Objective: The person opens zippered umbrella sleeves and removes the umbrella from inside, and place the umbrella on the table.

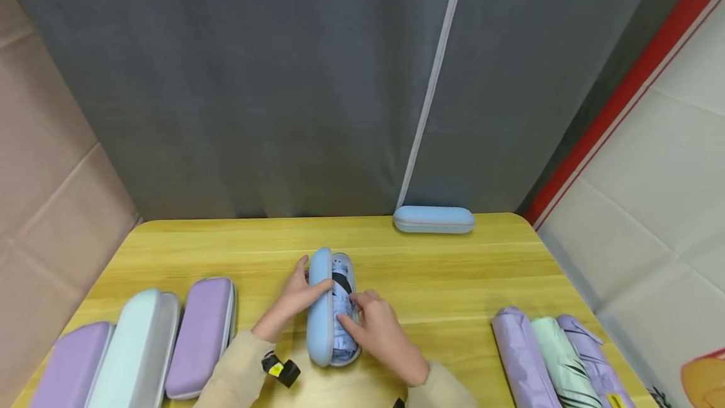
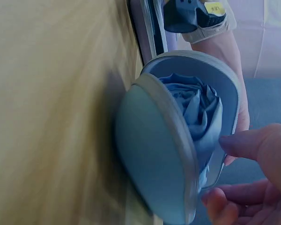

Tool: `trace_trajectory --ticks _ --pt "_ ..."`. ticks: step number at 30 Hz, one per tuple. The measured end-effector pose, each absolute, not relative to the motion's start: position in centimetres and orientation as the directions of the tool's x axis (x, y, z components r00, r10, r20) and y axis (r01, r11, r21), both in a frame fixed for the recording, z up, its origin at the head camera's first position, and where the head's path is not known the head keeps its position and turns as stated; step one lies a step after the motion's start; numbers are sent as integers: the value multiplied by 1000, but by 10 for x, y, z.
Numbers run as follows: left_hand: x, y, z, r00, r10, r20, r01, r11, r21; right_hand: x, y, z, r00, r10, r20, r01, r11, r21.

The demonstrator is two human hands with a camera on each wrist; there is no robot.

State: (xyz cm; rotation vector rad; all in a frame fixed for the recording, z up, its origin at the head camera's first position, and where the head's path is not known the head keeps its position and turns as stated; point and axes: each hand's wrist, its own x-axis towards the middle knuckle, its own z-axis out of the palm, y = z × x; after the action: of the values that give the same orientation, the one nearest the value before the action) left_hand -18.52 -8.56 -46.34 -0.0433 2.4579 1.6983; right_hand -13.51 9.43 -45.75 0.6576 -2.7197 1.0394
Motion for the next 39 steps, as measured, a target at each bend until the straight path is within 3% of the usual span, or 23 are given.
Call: trace_trajectory --ticks 5,10,15,19,26,39 --pt "-182 -93 -464 -967 69 -244 -226 201 953 -139 78 -452 -919 -290 265 -389 770 -506" --pt "-180 -96 -463 -954 78 -290 -276 151 949 -141 67 -449 -936 -263 235 -333 879 -341" --pt "-177 -96 -463 -951 126 -282 -266 131 955 -142 59 -447 -958 -232 166 -273 914 -299" --pt "-175 -96 -464 -948 147 -283 -267 117 957 -146 59 -448 -971 -212 109 -238 893 -383" --pt "-173 -97 -467 -947 146 -287 -278 76 957 -153 74 -450 -982 -188 -36 -111 711 -695" --pt "-169 -94 -463 -950 145 -276 -269 70 961 -158 89 -453 -981 -178 -79 -55 643 -764"
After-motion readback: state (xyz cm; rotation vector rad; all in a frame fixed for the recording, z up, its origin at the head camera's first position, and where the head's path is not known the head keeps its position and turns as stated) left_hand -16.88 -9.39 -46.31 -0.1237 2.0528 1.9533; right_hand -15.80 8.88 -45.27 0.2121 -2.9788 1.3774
